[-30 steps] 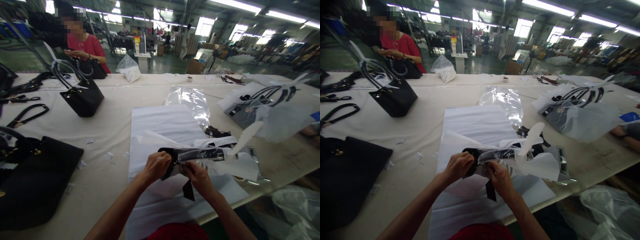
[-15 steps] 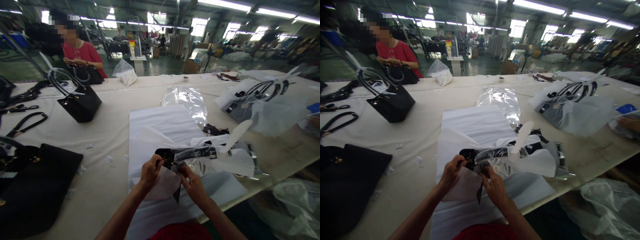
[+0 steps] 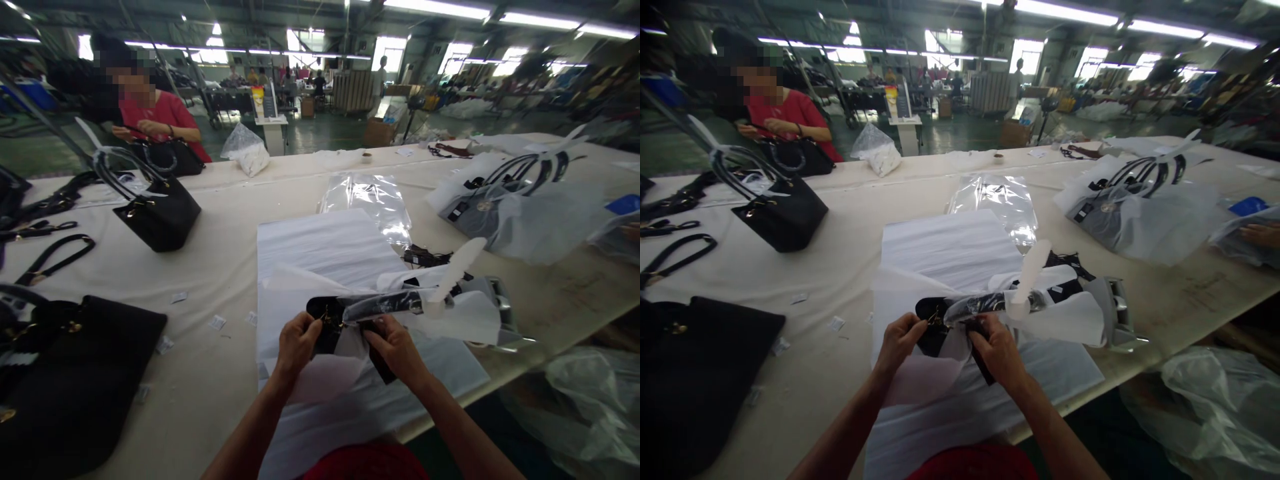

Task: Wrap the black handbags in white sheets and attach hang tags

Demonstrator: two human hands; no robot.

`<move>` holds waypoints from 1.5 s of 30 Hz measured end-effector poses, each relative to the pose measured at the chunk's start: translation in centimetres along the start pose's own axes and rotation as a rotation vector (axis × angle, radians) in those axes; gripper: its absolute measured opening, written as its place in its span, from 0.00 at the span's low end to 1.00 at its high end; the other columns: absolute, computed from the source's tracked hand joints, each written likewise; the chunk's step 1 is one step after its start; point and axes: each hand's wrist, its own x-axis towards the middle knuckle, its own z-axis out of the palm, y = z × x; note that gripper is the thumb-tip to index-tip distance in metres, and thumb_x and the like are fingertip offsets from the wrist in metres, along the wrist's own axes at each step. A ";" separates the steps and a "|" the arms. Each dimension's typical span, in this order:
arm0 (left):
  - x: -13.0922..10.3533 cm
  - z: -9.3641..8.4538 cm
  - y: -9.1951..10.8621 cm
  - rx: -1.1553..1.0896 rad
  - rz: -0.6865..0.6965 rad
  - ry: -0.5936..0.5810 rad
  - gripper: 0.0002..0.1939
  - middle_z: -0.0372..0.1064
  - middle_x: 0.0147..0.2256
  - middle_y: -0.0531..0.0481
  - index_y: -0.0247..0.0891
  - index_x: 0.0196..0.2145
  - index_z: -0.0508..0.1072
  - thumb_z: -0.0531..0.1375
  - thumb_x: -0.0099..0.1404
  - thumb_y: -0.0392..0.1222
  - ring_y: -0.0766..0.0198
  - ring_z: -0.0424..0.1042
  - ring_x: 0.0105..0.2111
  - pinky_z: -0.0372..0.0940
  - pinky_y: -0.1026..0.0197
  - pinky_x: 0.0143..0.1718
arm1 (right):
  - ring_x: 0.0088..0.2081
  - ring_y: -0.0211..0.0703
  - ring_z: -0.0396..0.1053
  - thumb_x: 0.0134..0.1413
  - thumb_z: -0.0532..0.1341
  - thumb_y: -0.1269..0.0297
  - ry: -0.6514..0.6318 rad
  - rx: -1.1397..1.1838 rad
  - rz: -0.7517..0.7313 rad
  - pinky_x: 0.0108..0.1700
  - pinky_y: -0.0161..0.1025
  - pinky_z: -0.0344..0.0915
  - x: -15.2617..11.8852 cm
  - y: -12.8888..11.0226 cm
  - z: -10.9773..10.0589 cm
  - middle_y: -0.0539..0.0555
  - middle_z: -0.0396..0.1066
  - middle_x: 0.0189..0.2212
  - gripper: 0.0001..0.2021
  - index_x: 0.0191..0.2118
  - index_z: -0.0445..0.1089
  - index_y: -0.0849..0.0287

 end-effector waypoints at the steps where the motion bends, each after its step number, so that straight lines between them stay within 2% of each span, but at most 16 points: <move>1: 0.1 0.0 0.0 0.013 -0.012 0.028 0.14 0.54 0.15 0.58 0.40 0.16 0.58 0.53 0.55 0.45 0.68 0.57 0.19 0.51 0.66 0.22 | 0.30 0.42 0.69 0.48 0.57 0.62 0.004 -0.025 -0.002 0.34 0.37 0.64 0.1 -0.1 0.1 0.50 0.72 0.27 0.11 0.39 0.66 0.58; 4: 0.2 0.1 -0.2 0.095 -0.044 0.124 0.13 0.55 0.15 0.58 0.39 0.16 0.59 0.54 0.56 0.43 0.67 0.56 0.19 0.49 0.65 0.23 | 0.25 0.41 0.67 0.50 0.56 0.62 0.037 -0.113 -0.064 0.29 0.35 0.62 0.0 -0.5 0.6 0.49 0.71 0.23 0.07 0.35 0.66 0.57; 8: -0.2 0.7 -0.5 0.320 0.024 0.218 0.11 0.58 0.16 0.58 0.40 0.19 0.63 0.56 0.57 0.42 0.67 0.57 0.19 0.46 0.64 0.24 | 0.31 0.42 0.69 0.57 0.51 0.67 -0.002 -0.377 -0.287 0.32 0.34 0.61 -0.1 -1.1 0.8 0.53 0.72 0.30 0.11 0.40 0.69 0.56; 12: -0.4 0.9 -0.9 0.480 0.241 0.270 0.09 0.61 0.17 0.57 0.40 0.22 0.65 0.57 0.59 0.39 0.66 0.60 0.20 0.47 0.63 0.25 | 0.31 0.41 0.68 0.58 0.49 0.72 -0.137 -0.665 -0.296 0.30 0.33 0.57 0.2 -1.6 0.4 0.55 0.71 0.31 0.16 0.45 0.70 0.54; 15: -0.3 0.4 -1.3 0.543 0.498 0.330 0.07 0.65 0.19 0.56 0.39 0.24 0.67 0.56 0.60 0.36 0.66 0.63 0.20 0.51 0.63 0.27 | 0.33 0.41 0.69 0.57 0.49 0.75 -0.237 -0.789 -0.266 0.32 0.34 0.58 0.3 -2.5 0.1 0.55 0.71 0.35 0.18 0.48 0.69 0.52; 17: -0.7 -0.1 -1.3 0.571 0.683 0.319 0.09 0.66 0.20 0.55 0.38 0.26 0.68 0.53 0.63 0.34 0.66 0.64 0.21 0.52 0.62 0.29 | 0.33 0.44 0.69 0.54 0.50 0.77 -0.300 -0.886 -0.258 0.32 0.36 0.58 0.2 -3.4 -0.1 0.57 0.71 0.35 0.21 0.49 0.68 0.52; 19: -1.7 -0.4 -0.8 0.599 0.822 0.258 0.12 0.64 0.20 0.54 0.38 0.24 0.67 0.51 0.65 0.33 0.66 0.63 0.21 0.52 0.61 0.29 | 0.33 0.46 0.69 0.50 0.50 0.79 -0.339 -0.955 -0.252 0.33 0.37 0.59 0.0 -4.1 -0.1 0.59 0.71 0.35 0.23 0.49 0.68 0.53; 21: -3.2 0.0 -0.2 0.625 0.891 0.197 0.14 0.61 0.19 0.54 0.38 0.22 0.64 0.50 0.65 0.31 0.64 0.62 0.21 0.51 0.60 0.28 | 0.35 0.47 0.69 0.49 0.50 0.80 -0.354 -0.968 -0.256 0.35 0.38 0.59 -0.1 -4.6 -0.1 0.60 0.71 0.35 0.23 0.49 0.68 0.55; 23: -4.9 1.2 0.3 0.645 0.878 0.173 0.13 0.61 0.19 0.53 0.39 0.21 0.62 0.51 0.63 0.30 0.63 0.61 0.21 0.51 0.58 0.27 | 0.37 0.47 0.69 0.50 0.50 0.80 -0.362 -0.943 -0.271 0.37 0.39 0.60 -0.1 -4.5 -0.2 0.60 0.71 0.36 0.23 0.49 0.68 0.55; 26: -6.6 3.8 0.3 0.673 0.767 0.147 0.08 0.63 0.22 0.51 0.39 0.24 0.63 0.54 0.60 0.32 0.60 0.63 0.23 0.53 0.57 0.27 | 0.36 0.46 0.70 0.51 0.49 0.79 -0.376 -0.840 -0.271 0.35 0.37 0.60 -0.1 -3.8 -0.6 0.58 0.72 0.37 0.23 0.49 0.67 0.53; 29: -6.7 5.6 -0.5 0.710 0.730 0.140 0.04 0.64 0.24 0.50 0.38 0.27 0.64 0.58 0.57 0.34 0.58 0.65 0.24 0.56 0.56 0.27 | 0.36 0.45 0.70 0.53 0.50 0.75 -0.358 -0.641 -0.210 0.36 0.37 0.62 -0.1 -2.9 -1.6 0.56 0.73 0.36 0.19 0.48 0.68 0.54; 33: -6.1 5.8 -1.8 0.733 0.747 0.132 0.03 0.64 0.26 0.50 0.37 0.31 0.65 0.57 0.59 0.34 0.58 0.66 0.25 0.56 0.55 0.29 | 0.39 0.45 0.69 0.50 0.55 0.70 -0.359 -0.189 -0.076 0.40 0.40 0.64 0.1 -2.4 -3.7 0.54 0.72 0.37 0.18 0.48 0.67 0.56; 36: -6.0 5.8 -2.2 0.757 0.774 0.167 0.05 0.64 0.27 0.50 0.35 0.36 0.65 0.56 0.61 0.35 0.58 0.65 0.26 0.56 0.55 0.29 | 0.28 0.39 0.67 0.46 0.60 0.65 -0.471 0.210 0.159 0.29 0.35 0.63 0.4 -2.5 -4.6 0.49 0.70 0.28 0.22 0.50 0.64 0.57; 38: -5.9 6.1 -2.4 0.793 0.780 0.211 0.06 0.63 0.27 0.49 0.34 0.39 0.64 0.53 0.62 0.33 0.57 0.65 0.26 0.56 0.55 0.30 | 0.24 0.35 0.64 0.42 0.63 0.64 -0.509 0.438 0.298 0.25 0.32 0.60 0.2 -2.5 -4.3 0.45 0.67 0.24 0.25 0.50 0.62 0.58; 41: -5.9 6.6 -2.6 0.786 0.783 0.250 0.08 0.63 0.27 0.48 0.34 0.39 0.64 0.51 0.61 0.30 0.57 0.65 0.27 0.58 0.55 0.30 | 0.25 0.35 0.66 0.34 0.68 0.67 -0.446 0.656 0.402 0.28 0.32 0.61 -0.9 -2.1 -2.6 0.45 0.69 0.24 0.27 0.46 0.62 0.58; 45: -5.9 6.3 -2.9 0.570 0.768 0.209 0.05 0.63 0.24 0.49 0.38 0.31 0.63 0.51 0.60 0.31 0.59 0.64 0.25 0.58 0.58 0.27 | 0.29 0.37 0.68 0.29 0.70 0.69 -0.411 0.778 0.472 0.31 0.33 0.63 -3.1 -0.7 0.3 0.48 0.72 0.27 0.24 0.39 0.66 0.60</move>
